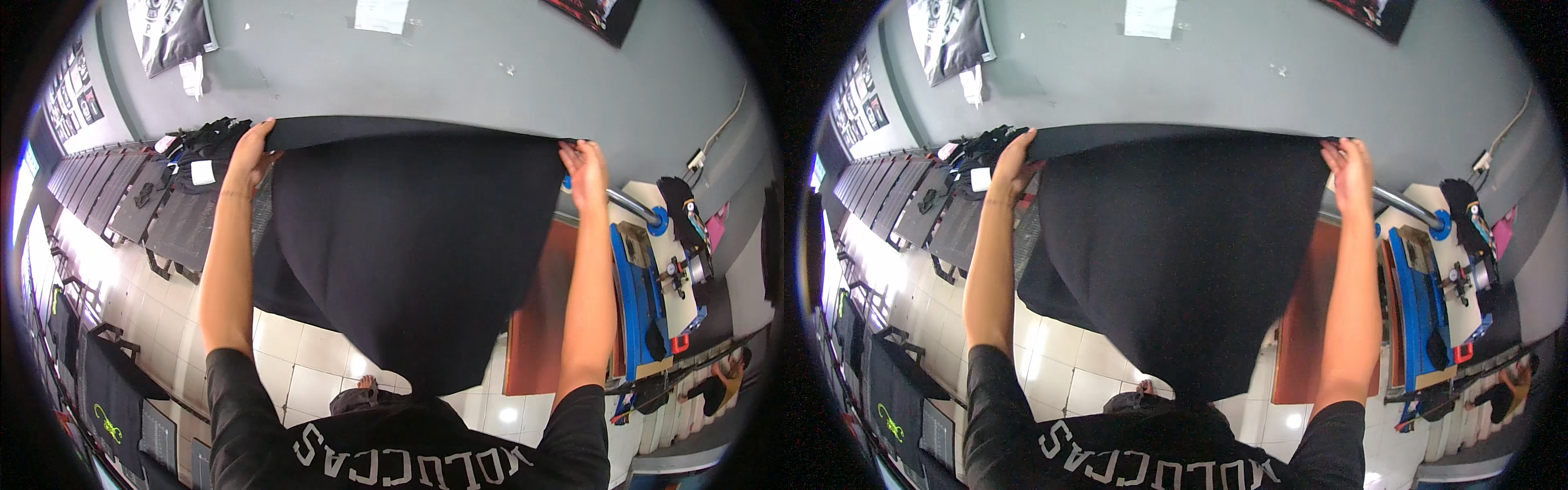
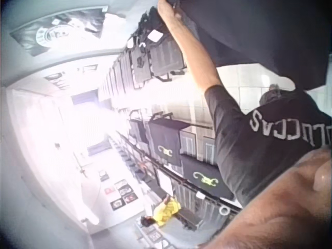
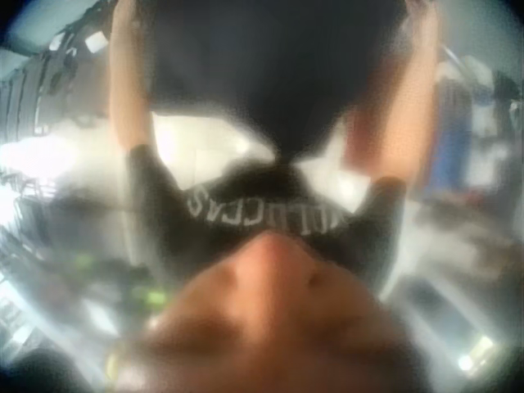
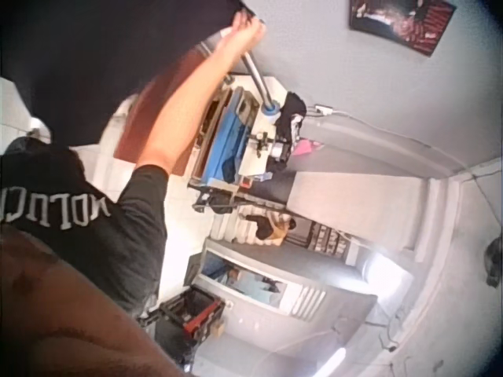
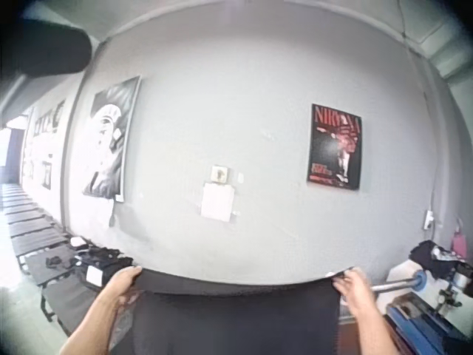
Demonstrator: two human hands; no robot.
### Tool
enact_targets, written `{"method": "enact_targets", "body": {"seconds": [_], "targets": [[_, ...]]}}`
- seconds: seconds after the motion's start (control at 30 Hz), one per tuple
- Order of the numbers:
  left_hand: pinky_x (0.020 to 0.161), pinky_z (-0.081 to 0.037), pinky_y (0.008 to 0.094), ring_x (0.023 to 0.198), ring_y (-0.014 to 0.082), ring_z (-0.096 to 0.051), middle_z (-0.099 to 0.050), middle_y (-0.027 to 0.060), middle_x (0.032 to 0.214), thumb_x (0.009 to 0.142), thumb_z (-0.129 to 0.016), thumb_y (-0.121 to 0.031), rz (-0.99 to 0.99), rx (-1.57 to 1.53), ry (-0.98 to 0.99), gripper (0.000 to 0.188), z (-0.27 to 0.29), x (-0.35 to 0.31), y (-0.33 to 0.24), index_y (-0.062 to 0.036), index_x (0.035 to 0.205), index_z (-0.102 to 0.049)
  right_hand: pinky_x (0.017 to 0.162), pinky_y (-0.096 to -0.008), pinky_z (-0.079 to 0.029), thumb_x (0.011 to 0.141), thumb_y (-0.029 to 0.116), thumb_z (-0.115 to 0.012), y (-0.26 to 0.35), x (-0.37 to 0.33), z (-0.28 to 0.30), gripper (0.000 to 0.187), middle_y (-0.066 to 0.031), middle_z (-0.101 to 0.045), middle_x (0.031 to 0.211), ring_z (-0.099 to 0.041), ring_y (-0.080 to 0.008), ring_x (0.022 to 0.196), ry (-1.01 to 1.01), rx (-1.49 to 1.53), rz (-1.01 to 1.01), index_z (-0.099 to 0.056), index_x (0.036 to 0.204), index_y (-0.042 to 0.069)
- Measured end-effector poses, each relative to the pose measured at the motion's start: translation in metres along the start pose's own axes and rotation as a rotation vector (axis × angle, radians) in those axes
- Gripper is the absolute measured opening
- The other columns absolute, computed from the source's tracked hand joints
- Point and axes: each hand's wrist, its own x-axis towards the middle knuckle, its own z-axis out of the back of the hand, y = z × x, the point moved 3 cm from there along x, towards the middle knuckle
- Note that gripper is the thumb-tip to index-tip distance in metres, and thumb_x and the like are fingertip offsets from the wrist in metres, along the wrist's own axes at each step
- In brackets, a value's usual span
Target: The person prepares and screen prints designs onto black t-shirt panels by smoothing the fabric, applying a paper stencil, and operating a heat press machine.
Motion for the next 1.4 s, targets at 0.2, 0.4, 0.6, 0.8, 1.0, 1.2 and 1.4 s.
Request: {"method": "enact_targets", "body": {"seconds": [0.2, 0.4, 0.6, 0.8, 1.0, 1.2, 1.4], "targets": [[0.085, -0.046, 0.0370, 0.090, 0.0140, -0.057, -0.062, 0.0014, 0.097, 0.098, -0.055, -0.033, -0.189, -0.044, 0.021, 0.027, 0.037, 0.090, -0.044, -0.0076, 0.101, -0.062, 0.094, -0.0426, -0.053, 0.092, 0.007, -0.056, -0.013, 0.032, -0.081, 0.008, -0.0086, -0.059, 0.091, -0.064, -0.0243, 0.089, -0.019, 0.086, 0.208, -0.051, 0.086, 0.005], [0.090, -0.045, 0.0302, 0.096, 0.0122, -0.058, -0.064, 0.0021, 0.100, 0.098, -0.056, -0.032, -0.237, -0.107, -0.007, 0.029, 0.073, 0.011, -0.078, -0.0053, 0.109, -0.063, 0.103, -0.0460, -0.047, 0.094, 0.008, -0.057, 0.031, -0.085, -0.100, 0.009, -0.0069, -0.059, 0.091, -0.061, -0.0207, 0.091, -0.031, 0.090, 0.261, -0.050, 0.089, 0.006], [0.093, -0.045, 0.0292, 0.101, 0.0142, -0.060, -0.066, 0.0050, 0.107, 0.097, -0.060, -0.027, -0.035, 0.019, -0.039, 0.031, 0.155, -0.084, 0.027, -0.0003, 0.112, -0.062, 0.081, -0.0413, -0.057, 0.089, 0.001, -0.061, -0.074, -0.270, -0.057, 0.018, 0.0014, -0.052, 0.083, -0.060, -0.0109, 0.081, -0.175, 0.178, -0.116, -0.048, 0.092, 0.013], [0.085, -0.046, 0.0265, 0.091, 0.0135, -0.061, -0.067, 0.0049, 0.098, 0.096, -0.061, -0.028, 0.253, 0.230, -0.136, 0.032, 0.264, -0.129, 0.190, 0.0035, 0.102, -0.064, 0.087, -0.0378, -0.055, 0.091, 0.004, -0.060, -0.198, -0.407, -0.042, 0.023, 0.0001, -0.048, 0.073, -0.057, -0.0114, 0.071, -0.275, 0.031, -0.551, -0.044, 0.077, 0.010], [0.066, -0.047, 0.0272, 0.069, 0.0103, -0.056, -0.062, 0.0002, 0.079, 0.096, -0.061, -0.028, 0.468, 0.548, -0.195, 0.029, 0.335, -0.164, 0.293, 0.0008, 0.091, -0.066, 0.093, -0.0389, -0.053, 0.092, 0.007, -0.061, -0.280, -0.491, -0.007, 0.020, -0.0015, -0.053, 0.078, -0.060, -0.0134, 0.078, -0.131, -0.034, -0.793, -0.045, 0.080, 0.009], [0.057, -0.036, 0.0254, 0.064, 0.0066, -0.044, -0.053, -0.0038, 0.071, 0.097, -0.060, -0.023, 0.355, 0.290, -0.263, 0.027, 0.311, -0.163, 0.303, -0.0017, 0.082, -0.064, 0.064, -0.0253, -0.048, 0.088, 0.014, -0.070, -0.305, -0.474, 0.006, 0.019, 0.0001, -0.055, 0.080, -0.051, -0.0075, 0.068, -0.407, 0.120, -0.917, -0.053, 0.086, 0.006], [0.055, -0.026, 0.0270, 0.062, 0.0061, -0.030, -0.035, -0.0071, 0.066, 0.095, -0.063, -0.020, 0.306, 0.484, -0.228, 0.034, 0.334, -0.167, 0.305, -0.0085, 0.067, -0.047, 0.065, -0.0269, -0.048, 0.091, 0.020, -0.069, -0.306, -0.468, 0.027, 0.014, 0.0041, -0.055, 0.080, -0.052, -0.0074, 0.071, -0.161, -0.299, -0.914, -0.058, 0.092, 0.011]]}}
